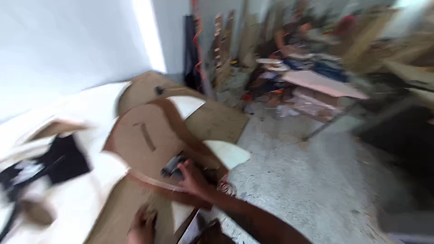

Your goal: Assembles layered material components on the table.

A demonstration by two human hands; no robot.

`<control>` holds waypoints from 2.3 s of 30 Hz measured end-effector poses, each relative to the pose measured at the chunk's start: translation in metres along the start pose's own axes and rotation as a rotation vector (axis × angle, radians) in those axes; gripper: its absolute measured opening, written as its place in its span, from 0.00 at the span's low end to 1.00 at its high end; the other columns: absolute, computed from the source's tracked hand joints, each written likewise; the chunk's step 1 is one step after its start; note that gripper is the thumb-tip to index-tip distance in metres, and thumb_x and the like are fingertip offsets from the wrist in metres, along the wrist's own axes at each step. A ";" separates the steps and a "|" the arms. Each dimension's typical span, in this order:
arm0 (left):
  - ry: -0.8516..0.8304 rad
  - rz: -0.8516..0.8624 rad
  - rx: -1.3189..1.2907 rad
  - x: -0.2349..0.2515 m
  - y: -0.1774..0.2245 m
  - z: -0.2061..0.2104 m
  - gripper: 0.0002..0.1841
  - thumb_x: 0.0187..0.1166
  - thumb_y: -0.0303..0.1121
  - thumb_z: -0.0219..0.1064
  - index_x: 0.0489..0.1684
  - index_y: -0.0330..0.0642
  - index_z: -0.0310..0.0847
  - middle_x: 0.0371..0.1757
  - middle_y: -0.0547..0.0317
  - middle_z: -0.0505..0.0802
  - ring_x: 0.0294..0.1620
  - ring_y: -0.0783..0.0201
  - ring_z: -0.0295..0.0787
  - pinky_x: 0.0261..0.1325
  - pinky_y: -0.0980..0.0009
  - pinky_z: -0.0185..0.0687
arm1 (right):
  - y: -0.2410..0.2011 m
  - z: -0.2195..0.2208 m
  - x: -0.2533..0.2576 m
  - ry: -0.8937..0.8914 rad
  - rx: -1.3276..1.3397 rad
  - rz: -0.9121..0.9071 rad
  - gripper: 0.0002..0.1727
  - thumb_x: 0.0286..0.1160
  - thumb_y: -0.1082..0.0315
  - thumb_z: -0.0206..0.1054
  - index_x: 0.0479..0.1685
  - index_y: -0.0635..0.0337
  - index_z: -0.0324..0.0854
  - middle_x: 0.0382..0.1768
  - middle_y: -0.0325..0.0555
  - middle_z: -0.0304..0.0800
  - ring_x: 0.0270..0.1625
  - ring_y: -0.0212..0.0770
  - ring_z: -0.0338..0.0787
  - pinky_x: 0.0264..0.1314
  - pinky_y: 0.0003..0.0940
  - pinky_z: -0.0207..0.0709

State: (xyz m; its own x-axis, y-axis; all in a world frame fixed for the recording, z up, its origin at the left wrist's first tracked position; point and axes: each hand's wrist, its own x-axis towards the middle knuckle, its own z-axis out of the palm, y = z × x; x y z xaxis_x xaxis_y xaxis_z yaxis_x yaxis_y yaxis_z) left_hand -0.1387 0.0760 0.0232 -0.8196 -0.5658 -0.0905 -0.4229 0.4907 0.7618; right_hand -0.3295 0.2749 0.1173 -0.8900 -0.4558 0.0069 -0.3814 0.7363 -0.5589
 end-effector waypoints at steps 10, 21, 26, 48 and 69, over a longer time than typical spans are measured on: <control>0.044 -0.113 0.027 0.003 -0.030 -0.007 0.15 0.81 0.44 0.71 0.60 0.53 0.88 0.54 0.59 0.95 0.58 0.58 0.93 0.67 0.48 0.88 | -0.038 -0.038 -0.012 -0.304 0.046 0.124 0.26 0.72 0.44 0.71 0.64 0.46 0.83 0.35 0.48 0.91 0.30 0.49 0.91 0.32 0.57 0.86; 0.089 -0.064 -0.011 0.005 -0.038 -0.008 0.11 0.82 0.41 0.69 0.54 0.49 0.90 0.50 0.56 0.96 0.56 0.55 0.93 0.63 0.47 0.88 | -0.085 0.042 -0.060 -0.631 -0.212 -0.174 0.18 0.82 0.48 0.62 0.56 0.51 0.81 0.35 0.42 0.89 0.36 0.42 0.91 0.41 0.49 0.89; 0.111 -0.017 0.006 0.003 -0.041 -0.007 0.11 0.84 0.40 0.66 0.55 0.48 0.90 0.51 0.56 0.96 0.56 0.55 0.94 0.64 0.48 0.89 | -0.088 0.054 -0.054 -0.620 -0.286 -0.249 0.17 0.82 0.50 0.63 0.55 0.51 0.80 0.35 0.42 0.88 0.39 0.42 0.91 0.43 0.49 0.87; 0.149 -0.008 0.171 -0.031 -0.028 -0.052 0.17 0.78 0.55 0.71 0.42 0.51 0.89 0.48 0.60 0.91 0.53 0.56 0.89 0.57 0.49 0.88 | -0.117 0.046 -0.064 -0.698 -0.319 -0.225 0.13 0.82 0.58 0.65 0.53 0.57 0.79 0.34 0.50 0.89 0.39 0.51 0.92 0.40 0.55 0.87; 0.165 0.033 0.159 -0.026 -0.051 -0.016 0.08 0.80 0.40 0.71 0.37 0.49 0.91 0.52 0.63 0.96 0.60 0.61 0.91 0.67 0.52 0.86 | -0.098 0.056 -0.049 -0.741 -0.281 -0.209 0.12 0.81 0.57 0.61 0.49 0.56 0.79 0.36 0.49 0.88 0.40 0.49 0.92 0.41 0.51 0.87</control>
State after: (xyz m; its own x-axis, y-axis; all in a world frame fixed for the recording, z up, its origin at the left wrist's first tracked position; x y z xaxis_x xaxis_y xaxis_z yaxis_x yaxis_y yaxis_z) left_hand -0.0899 0.0556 -0.0031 -0.7653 -0.6418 0.0487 -0.4630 0.6015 0.6510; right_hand -0.2343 0.1972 0.1254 -0.4348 -0.7373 -0.5170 -0.6572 0.6523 -0.3777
